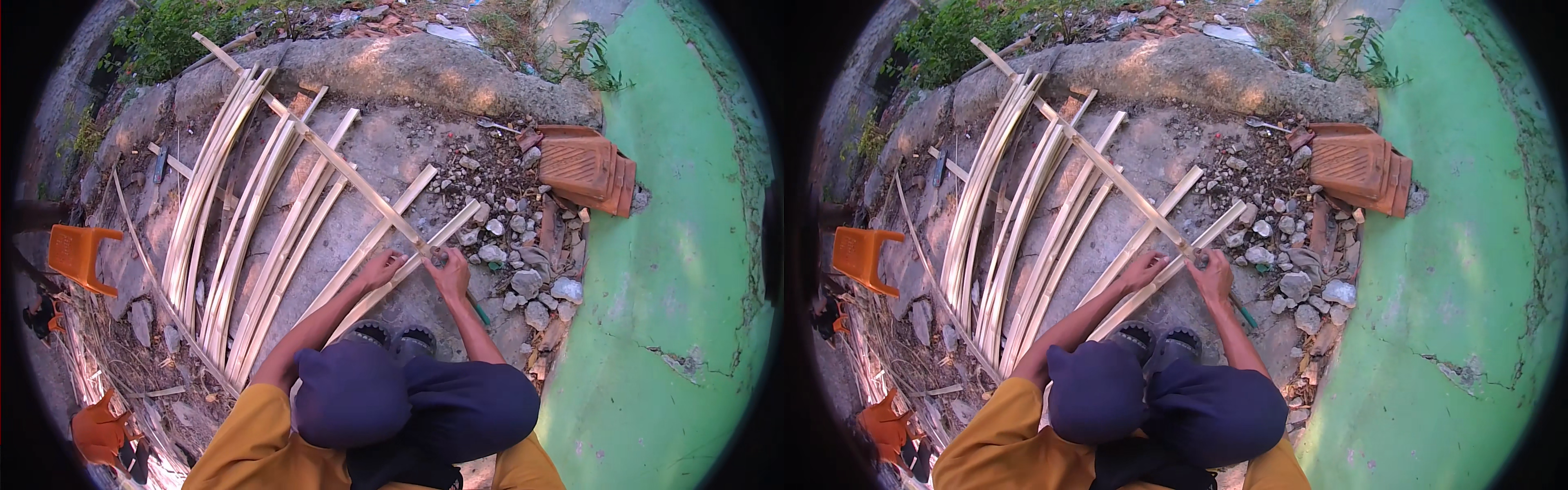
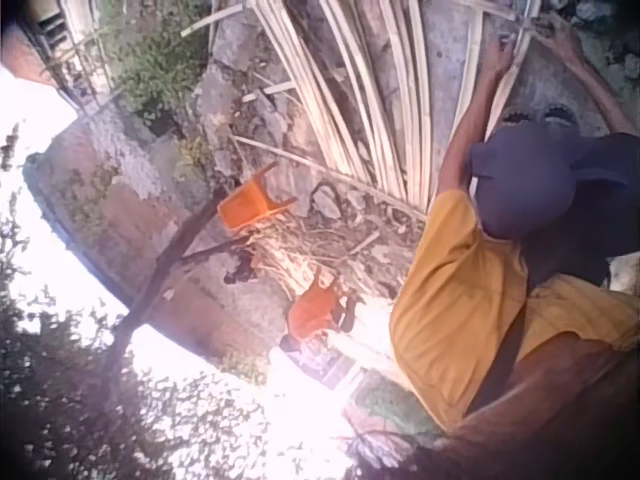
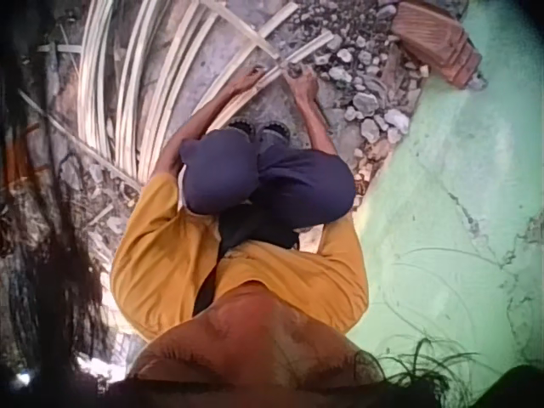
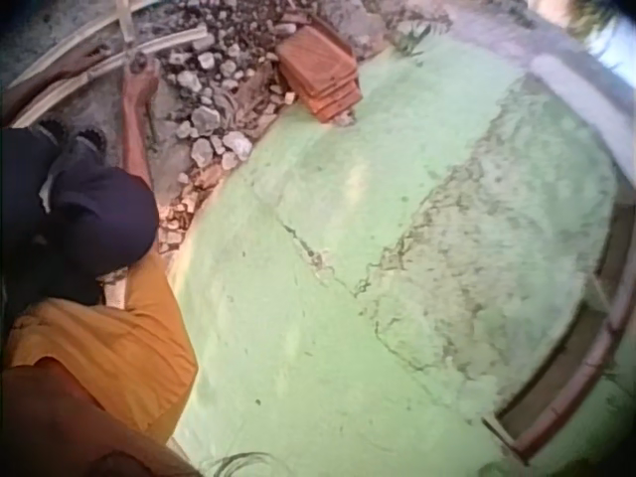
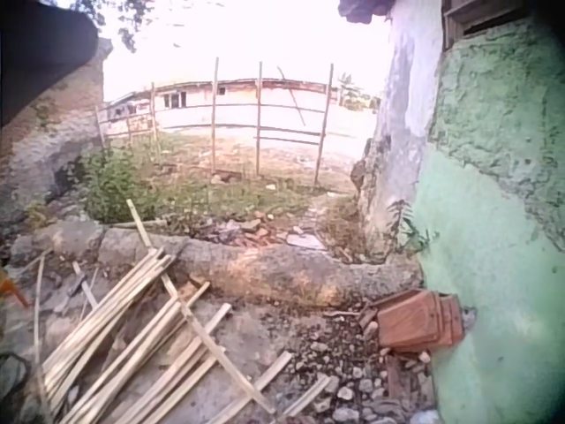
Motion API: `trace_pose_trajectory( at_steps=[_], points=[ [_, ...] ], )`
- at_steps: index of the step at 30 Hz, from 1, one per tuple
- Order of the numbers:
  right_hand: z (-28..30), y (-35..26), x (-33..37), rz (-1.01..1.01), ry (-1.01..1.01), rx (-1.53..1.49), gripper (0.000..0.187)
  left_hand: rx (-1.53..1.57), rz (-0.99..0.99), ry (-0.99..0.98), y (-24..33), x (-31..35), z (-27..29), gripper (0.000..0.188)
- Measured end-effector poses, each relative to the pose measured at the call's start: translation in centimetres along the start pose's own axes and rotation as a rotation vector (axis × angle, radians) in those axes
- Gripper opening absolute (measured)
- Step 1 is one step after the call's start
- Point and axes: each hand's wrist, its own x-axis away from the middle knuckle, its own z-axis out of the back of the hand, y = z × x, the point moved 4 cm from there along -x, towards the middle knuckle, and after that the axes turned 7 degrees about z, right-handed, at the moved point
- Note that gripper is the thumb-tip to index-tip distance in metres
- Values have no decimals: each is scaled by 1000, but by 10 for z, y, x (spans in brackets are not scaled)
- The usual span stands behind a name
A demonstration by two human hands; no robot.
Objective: The person uses a hammer to secure pieces of bamboo together on the ground and then lifts the resulting lattice structure to check its integrity.
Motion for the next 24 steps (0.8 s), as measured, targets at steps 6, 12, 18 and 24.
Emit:
trace_pose_trajectory(
  at_steps=[6, 12, 18, 24],
  points=[
    [2, -12, -6, 34, -83, 39, 41, 78, -53, 117, 22, -39, -8, 60],
    [-10, -16, -12, -21, -28, 66, 33, 92, -61, 120, 22, -43, -10, 57],
    [-17, -17, -16, 53, -75, 112, 30, 135, -59, 164, 11, -51, -20, 61],
    [-19, -17, -18, 135, -131, 148, 29, 116, 65, 119, 14, -53, -21, 66]
  ],
)
